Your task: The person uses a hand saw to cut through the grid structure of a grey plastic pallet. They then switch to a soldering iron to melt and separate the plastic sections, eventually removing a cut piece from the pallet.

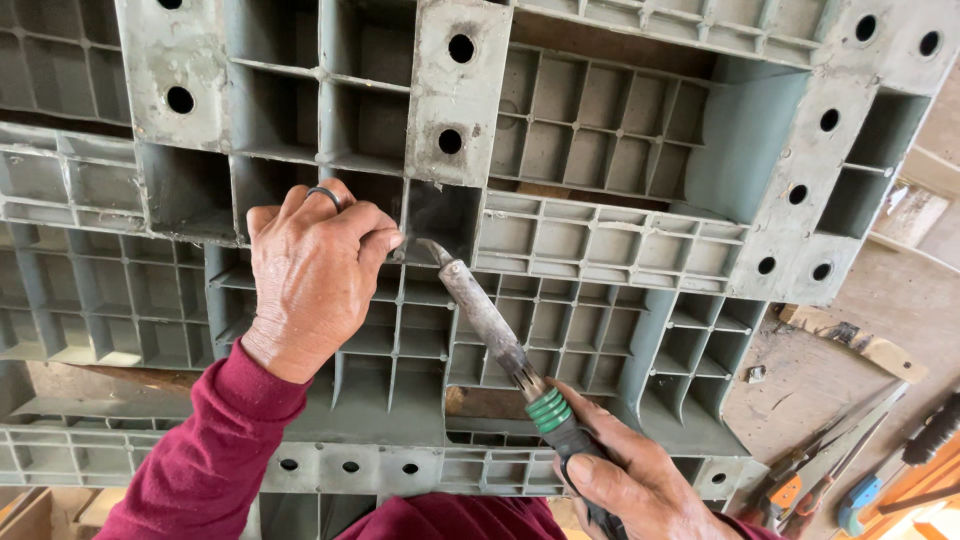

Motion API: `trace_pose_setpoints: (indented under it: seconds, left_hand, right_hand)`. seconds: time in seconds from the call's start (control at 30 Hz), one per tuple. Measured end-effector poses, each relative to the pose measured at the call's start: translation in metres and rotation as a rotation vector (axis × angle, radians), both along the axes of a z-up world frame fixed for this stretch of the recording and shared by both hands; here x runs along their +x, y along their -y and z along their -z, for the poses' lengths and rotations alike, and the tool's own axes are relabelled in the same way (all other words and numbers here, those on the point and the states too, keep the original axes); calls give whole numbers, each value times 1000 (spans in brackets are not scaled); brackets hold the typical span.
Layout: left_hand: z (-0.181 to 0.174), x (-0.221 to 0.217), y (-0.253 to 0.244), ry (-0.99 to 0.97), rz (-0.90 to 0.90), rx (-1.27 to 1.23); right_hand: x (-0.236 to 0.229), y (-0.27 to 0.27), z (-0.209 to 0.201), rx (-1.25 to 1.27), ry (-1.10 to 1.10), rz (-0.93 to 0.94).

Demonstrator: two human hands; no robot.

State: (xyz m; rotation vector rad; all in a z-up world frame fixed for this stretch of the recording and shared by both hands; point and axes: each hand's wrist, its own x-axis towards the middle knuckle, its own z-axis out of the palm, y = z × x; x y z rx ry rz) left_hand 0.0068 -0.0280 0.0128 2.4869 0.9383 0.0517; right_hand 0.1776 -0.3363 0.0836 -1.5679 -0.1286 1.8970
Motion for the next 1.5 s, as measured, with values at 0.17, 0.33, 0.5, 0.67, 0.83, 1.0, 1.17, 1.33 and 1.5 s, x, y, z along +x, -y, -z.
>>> trace_pose_setpoints:
  seconds: [0.17, 0.33, 0.5, 0.67, 0.83, 1.0, 1.17, 1.33, 1.5]
  left_hand:
    - [0, -1, 1, -13, -5, -18]
    - [0, -1, 0, 5, -7, -16]
    - [1, -2, 0, 23, -7, -24]
    - [2, -2, -3, 41, 21, -16]
    - [3, -4, -1, 39, 30, -7]
    - [3, -2, -1, 28, 39, 15]
    - [1, -1, -1, 41, 34, -1]
    - [1, -2, -1, 42, 34, -13]
    - [1, 1, -1, 10, 22, -31]
  right_hand:
    - [-5, -1, -3, -239, -180, 101]
    - [-7, -9, -4, -217, -237, 187]
    - [-5, -12, -4, -302, -312, 224]
    - [7, -14, -3, -343, -260, 98]
    - [18, -21, -8, -391, -161, -21]
    - [26, -32, -13, -365, -203, -41]
    - [32, -36, -14, -270, -277, -54]
    - [39, -39, -15, -210, -147, -232]
    - [34, -37, -11, -164, -261, -130]
